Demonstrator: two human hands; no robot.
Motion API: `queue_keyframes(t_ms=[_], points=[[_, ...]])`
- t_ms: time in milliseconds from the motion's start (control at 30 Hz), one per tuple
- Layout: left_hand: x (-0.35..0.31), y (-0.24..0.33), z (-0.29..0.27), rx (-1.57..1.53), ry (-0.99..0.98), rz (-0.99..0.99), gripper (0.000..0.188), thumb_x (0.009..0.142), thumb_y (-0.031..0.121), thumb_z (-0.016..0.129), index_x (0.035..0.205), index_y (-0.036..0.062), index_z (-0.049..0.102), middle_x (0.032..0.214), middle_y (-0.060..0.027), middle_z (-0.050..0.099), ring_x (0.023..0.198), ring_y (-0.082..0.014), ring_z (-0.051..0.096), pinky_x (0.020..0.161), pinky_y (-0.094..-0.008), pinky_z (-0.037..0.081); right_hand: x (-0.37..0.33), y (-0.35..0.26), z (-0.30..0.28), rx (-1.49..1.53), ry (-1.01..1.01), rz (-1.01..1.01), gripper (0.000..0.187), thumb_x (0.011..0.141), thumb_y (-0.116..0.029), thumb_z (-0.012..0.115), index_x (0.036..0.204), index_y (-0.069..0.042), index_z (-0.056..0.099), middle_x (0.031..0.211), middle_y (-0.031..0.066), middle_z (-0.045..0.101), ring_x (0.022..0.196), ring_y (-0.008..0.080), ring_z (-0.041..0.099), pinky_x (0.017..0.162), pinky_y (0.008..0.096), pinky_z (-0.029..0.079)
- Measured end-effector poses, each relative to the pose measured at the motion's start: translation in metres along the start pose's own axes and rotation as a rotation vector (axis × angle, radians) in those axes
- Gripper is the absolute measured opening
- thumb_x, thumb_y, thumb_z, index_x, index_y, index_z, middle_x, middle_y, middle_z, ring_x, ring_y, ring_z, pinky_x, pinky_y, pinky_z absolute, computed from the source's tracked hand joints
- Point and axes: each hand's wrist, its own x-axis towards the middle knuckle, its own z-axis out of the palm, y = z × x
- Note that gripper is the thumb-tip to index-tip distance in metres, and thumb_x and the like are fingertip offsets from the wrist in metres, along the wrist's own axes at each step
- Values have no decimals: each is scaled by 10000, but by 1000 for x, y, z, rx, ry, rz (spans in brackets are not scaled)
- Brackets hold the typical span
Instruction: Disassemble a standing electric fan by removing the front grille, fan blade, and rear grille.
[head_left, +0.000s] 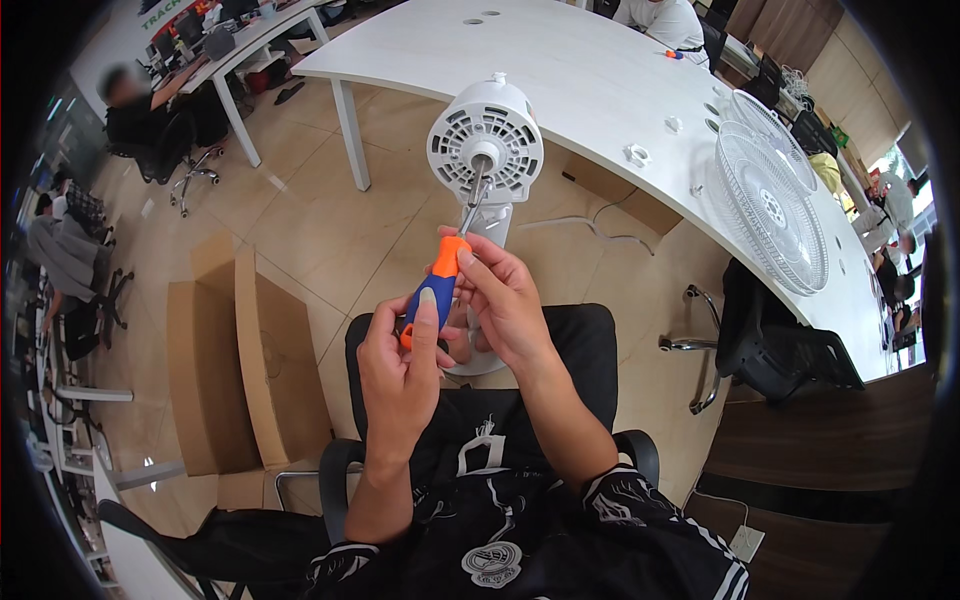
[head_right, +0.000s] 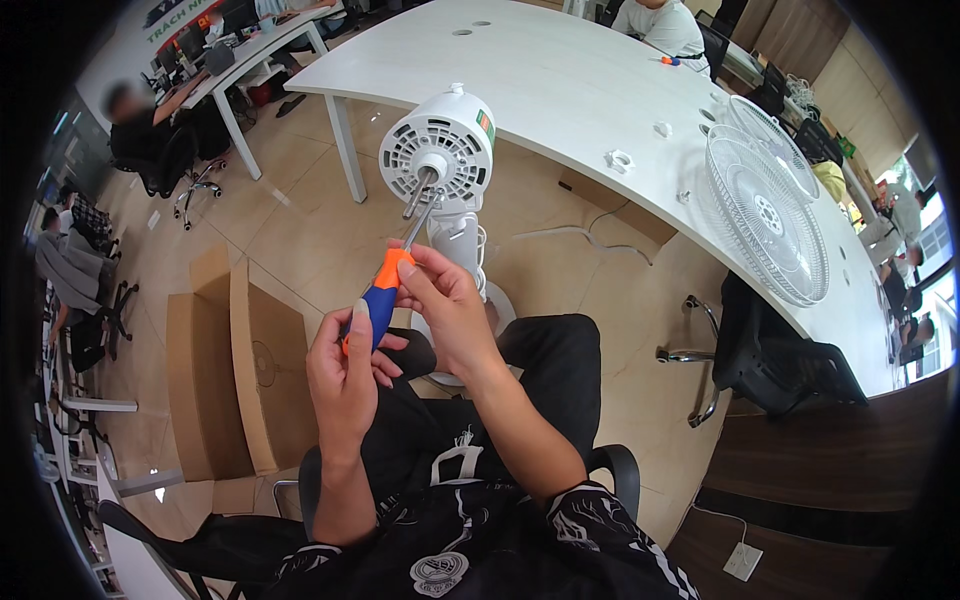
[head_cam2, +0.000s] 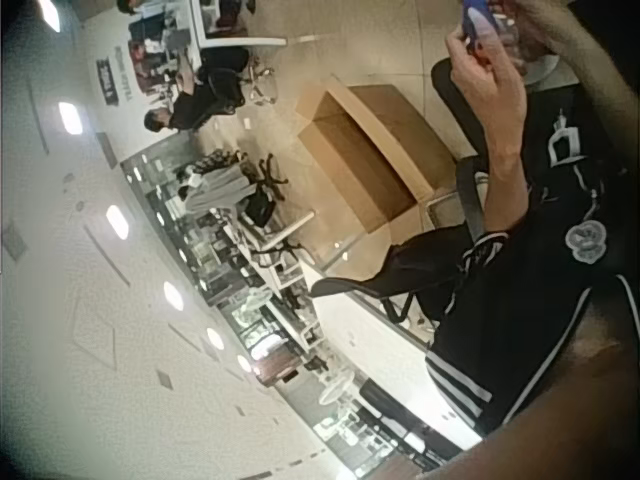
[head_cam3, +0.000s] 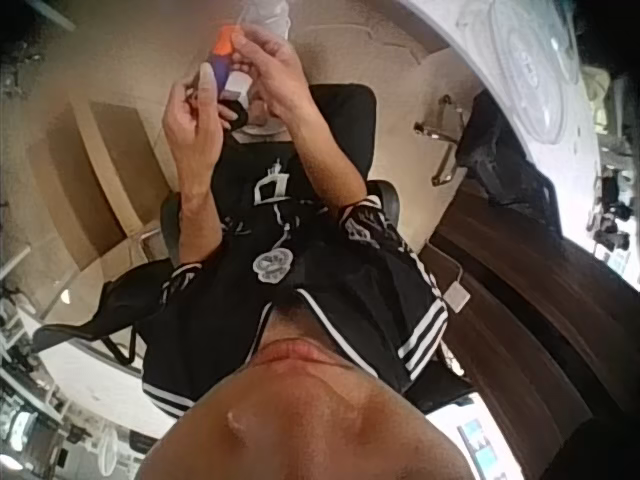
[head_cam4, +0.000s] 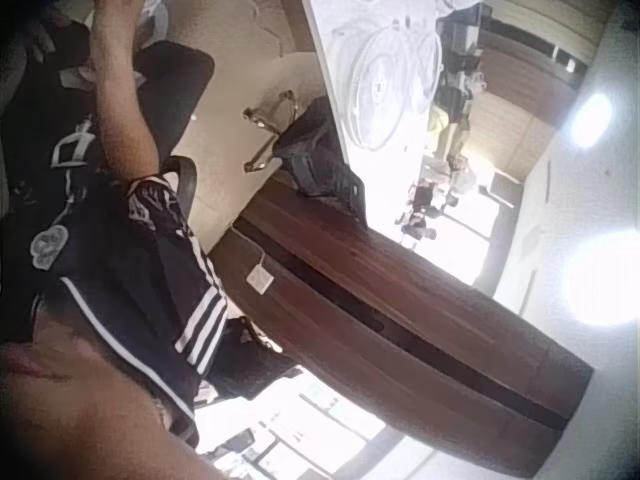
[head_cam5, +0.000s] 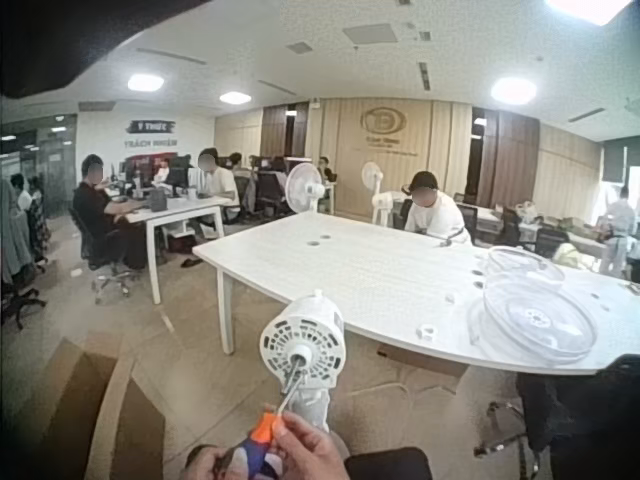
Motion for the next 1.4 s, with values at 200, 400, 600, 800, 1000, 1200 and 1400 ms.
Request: queue_keyframes(t_ms=[200,400,600,800,1000,1200,1400], points=[[-2,0,0,-11,-6,-1,398,1015,351,518,1090,-38,554,775,-134,691,535,-85,596,487,-193,439,-2,-2,1,-28,-5,3,389,1006,-213,549,1320,15,533,1000,62,679,850,84,645,770,243,520],[-4,-2,-1,-42,-7,-15,398,1014,344,521,1106,-42,544,783,-137,690,540,-96,604,495,-196,449,-3,-1,2,-39,-9,13,390,1008,-201,541,1330,18,523,998,63,675,845,79,638,778,240,515],[-6,-4,-1,-76,-20,-22,403,1019,341,509,1112,-50,535,803,-142,686,559,-113,618,514,-209,476,-4,-2,2,-57,-19,9,385,1009,-180,533,1336,22,515,998,63,673,857,78,640,786,236,516],[-15,-5,-6,-104,-38,-31,390,1041,326,443,1114,-50,511,861,-161,677,622,-149,644,565,-245,519,-13,-6,6,-112,-7,31,355,994,-200,568,1285,4,570,1030,52,668,877,87,625,834,262,508],[-30,-25,-14,-155,-78,-31,365,1058,300,381,1101,-42,499,912,-180,665,692,-183,661,631,-287,550,-23,-12,-14,-111,142,40,472,1025,-314,497,1311,61,494,1062,128,674,929,159,661,861,289,515],[-50,-42,-18,-167,-180,-62,348,1063,278,362,1118,-41,491,931,-190,657,699,-192,660,638,-302,556,-18,-29,-38,-7,235,-5,467,1033,-329,469,1273,69,509,1004,173,695,886,201,692,839,293,540],[-61,-50,-13,-176,-238,-88,327,1054,233,402,1184,-59,472,942,-178,665,724,-171,673,654,-273,559,-32,-26,-52,-31,274,-7,299,1001,-197,535,1161,46,606,954,147,705,850,194,703,814,295,553]])
